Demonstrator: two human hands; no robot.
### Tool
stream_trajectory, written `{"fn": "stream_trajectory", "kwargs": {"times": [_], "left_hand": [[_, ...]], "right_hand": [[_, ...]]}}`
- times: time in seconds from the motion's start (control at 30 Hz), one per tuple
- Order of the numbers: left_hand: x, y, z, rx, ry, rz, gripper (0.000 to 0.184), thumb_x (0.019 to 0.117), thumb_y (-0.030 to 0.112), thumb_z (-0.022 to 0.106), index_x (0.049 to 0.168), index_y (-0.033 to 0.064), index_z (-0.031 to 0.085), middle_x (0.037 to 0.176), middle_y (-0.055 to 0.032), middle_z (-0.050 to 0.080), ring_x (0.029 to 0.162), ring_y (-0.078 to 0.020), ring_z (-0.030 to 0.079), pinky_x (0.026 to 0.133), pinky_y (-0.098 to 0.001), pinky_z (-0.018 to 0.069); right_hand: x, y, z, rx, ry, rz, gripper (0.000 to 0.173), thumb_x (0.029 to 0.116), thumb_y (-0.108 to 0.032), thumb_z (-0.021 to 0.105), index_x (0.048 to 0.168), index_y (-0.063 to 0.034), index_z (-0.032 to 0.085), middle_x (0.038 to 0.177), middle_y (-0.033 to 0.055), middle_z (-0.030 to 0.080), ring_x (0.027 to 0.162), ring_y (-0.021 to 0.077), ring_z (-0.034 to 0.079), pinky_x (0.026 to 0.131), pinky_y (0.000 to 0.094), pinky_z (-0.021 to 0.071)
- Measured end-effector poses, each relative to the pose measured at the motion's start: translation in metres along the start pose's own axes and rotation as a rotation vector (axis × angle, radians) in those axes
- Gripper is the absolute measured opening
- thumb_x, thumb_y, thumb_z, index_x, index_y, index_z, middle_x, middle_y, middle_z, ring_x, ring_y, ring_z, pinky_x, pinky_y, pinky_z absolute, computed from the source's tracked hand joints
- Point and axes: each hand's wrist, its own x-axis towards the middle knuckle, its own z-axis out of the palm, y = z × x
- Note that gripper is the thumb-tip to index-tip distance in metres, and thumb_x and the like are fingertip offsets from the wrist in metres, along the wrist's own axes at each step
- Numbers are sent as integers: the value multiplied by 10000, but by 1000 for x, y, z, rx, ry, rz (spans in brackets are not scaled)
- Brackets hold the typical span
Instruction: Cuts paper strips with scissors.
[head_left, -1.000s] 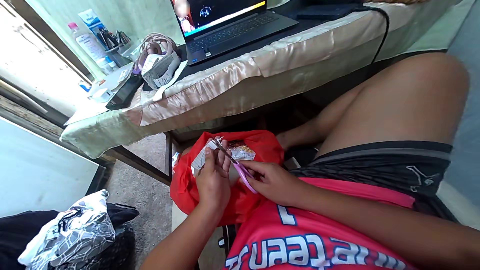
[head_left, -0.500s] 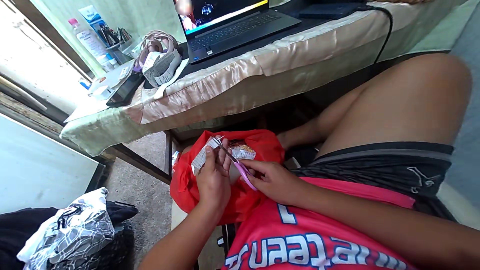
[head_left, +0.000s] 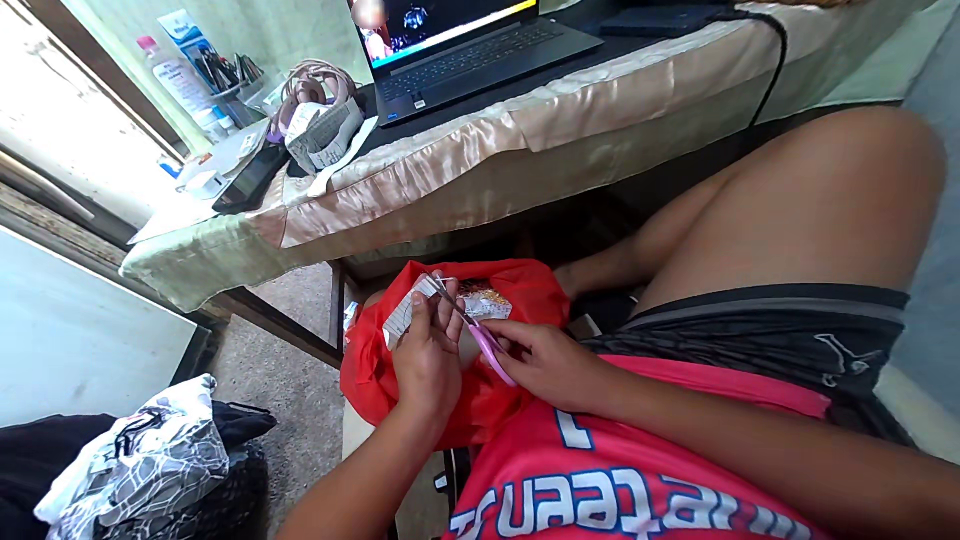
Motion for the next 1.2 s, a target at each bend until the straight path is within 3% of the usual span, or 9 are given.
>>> {"fn": "stream_trajectory", "kwargs": {"times": [0.23,0.53,0.67,0.77,1.2], "left_hand": [[0,-1,0,-2,-4,5,415,1134,262,357,1359,-38,535,1221,-172,692,1073,-233,714,958,-348,571],[0,-1,0,-13,13,15,397,1134,249,354,1327,-44,539,1230,-188,688,1097,-250,708,972,-362,564],[0,0,0,-10,3,4,410,1134,259,355,1356,-35,536,1225,-183,689,1077,-245,714,962,-362,570],[0,0,-1,6,-10,0,421,1136,261,341,1381,-26,528,1243,-171,686,1071,-229,715,962,-346,568],[1,1,-1,2,-4,-2,419,1135,261,350,1386,-23,527,1258,-170,679,1071,-237,714,961,-356,569]], "right_hand": [[0,1,1,-8,10,-9,401,1041,-358,558,1396,-181,615,956,-27,681,785,14,620,711,201,532],[1,5,1,-30,16,1,358,1052,-267,535,1385,-174,626,929,-14,682,762,34,627,724,221,545],[0,0,-1,-13,3,13,407,1033,-337,566,1407,-181,604,1016,-17,701,835,26,649,757,223,555],[0,0,-1,-10,-1,4,430,1028,-373,570,1409,-175,602,1001,-15,688,826,25,632,742,218,540],[3,0,-4,-62,-16,11,392,1052,-335,539,1413,-195,596,1016,-35,703,830,9,642,749,201,543]]}}
